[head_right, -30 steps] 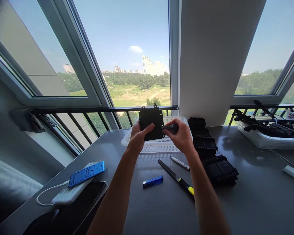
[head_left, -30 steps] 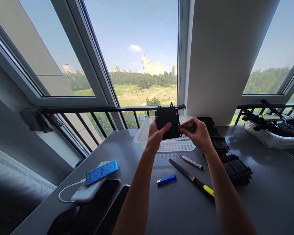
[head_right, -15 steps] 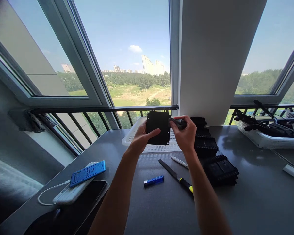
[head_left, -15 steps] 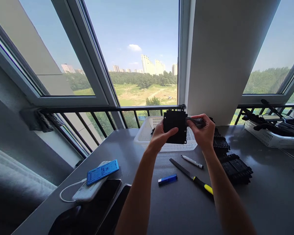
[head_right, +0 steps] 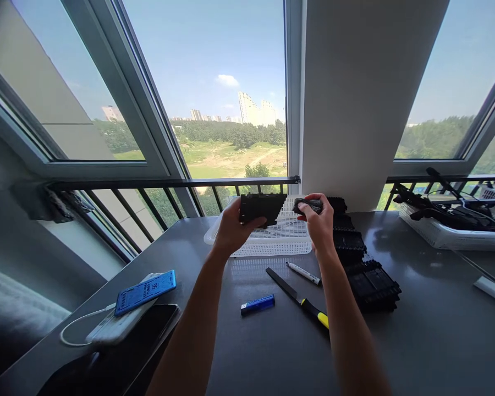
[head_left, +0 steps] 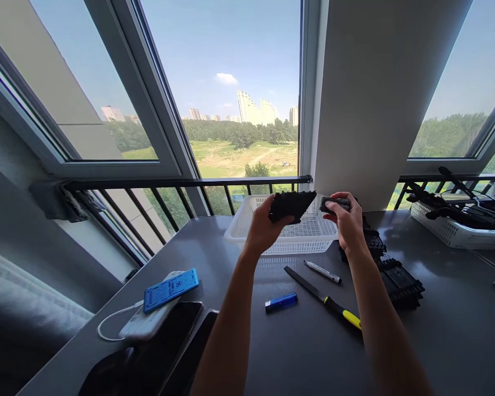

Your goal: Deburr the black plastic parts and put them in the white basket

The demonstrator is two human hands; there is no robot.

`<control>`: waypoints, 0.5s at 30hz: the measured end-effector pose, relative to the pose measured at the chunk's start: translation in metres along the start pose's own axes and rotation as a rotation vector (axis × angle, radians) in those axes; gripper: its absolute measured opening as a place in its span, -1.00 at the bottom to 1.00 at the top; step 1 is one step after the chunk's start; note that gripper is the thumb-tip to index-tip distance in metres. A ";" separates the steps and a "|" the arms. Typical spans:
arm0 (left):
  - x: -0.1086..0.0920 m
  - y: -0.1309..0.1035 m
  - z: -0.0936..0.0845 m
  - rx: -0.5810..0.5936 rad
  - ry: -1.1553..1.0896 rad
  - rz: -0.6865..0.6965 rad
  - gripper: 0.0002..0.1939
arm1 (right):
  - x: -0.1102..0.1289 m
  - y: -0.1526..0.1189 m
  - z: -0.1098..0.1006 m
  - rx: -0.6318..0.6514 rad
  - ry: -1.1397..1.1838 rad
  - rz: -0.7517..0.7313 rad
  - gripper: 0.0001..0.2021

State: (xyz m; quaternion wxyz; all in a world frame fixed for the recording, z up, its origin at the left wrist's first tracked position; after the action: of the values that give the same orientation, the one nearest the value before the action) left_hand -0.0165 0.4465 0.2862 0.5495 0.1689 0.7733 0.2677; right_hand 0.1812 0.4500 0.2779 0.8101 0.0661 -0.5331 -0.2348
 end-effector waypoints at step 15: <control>-0.008 -0.008 0.002 -0.140 0.677 0.378 -0.79 | -0.012 -0.009 0.014 0.192 0.147 0.252 -0.54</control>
State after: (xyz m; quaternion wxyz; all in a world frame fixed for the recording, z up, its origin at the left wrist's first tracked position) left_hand -0.0117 0.4364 0.2867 0.2145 0.1726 0.8458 0.4570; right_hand 0.1623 0.4496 0.2709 0.8599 0.0927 -0.4966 -0.0738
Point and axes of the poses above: each hand's wrist, its own y-axis towards the middle knuckle, its own z-axis out of the palm, x = y × z, the point moved 3 cm from there along y, towards the middle knuckle, and after that the axes turned 11 degrees about y, right-handed, at the moved point
